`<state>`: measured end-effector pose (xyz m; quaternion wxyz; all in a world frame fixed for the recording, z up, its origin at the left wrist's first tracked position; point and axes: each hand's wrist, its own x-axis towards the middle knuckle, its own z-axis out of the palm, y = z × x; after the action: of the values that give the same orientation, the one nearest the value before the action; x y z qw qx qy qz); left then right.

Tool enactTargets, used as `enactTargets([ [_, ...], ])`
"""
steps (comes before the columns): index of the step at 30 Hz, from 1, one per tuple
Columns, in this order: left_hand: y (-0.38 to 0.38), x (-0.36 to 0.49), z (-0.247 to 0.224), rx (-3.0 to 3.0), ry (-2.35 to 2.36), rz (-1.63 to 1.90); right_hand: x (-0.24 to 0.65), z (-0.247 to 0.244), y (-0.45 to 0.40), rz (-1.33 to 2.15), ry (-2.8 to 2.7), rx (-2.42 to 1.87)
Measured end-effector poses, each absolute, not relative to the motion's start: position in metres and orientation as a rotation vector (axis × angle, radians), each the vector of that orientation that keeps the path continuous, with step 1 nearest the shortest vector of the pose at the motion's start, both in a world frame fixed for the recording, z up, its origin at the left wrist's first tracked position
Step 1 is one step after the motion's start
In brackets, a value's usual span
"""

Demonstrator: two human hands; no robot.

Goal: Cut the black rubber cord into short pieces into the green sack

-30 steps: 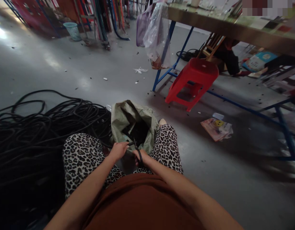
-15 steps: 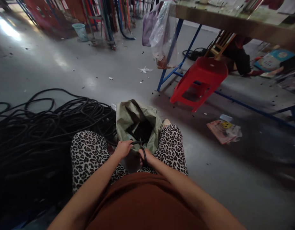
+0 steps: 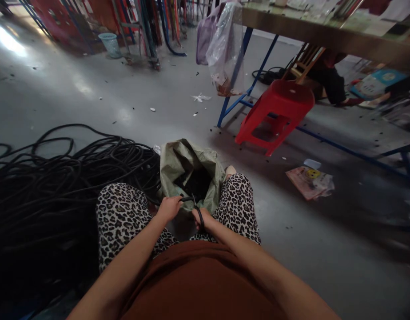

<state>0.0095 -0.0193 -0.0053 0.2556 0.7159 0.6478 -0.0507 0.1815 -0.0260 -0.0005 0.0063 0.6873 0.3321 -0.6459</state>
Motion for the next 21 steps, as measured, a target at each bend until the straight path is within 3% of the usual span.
enactTargets([
  [21, -0.0203, 0.0068, -0.0076, 1.912, 1.788, -0.141, 0.1826, -0.0054, -0.0252, -2.009, 1.017, 2.187],
])
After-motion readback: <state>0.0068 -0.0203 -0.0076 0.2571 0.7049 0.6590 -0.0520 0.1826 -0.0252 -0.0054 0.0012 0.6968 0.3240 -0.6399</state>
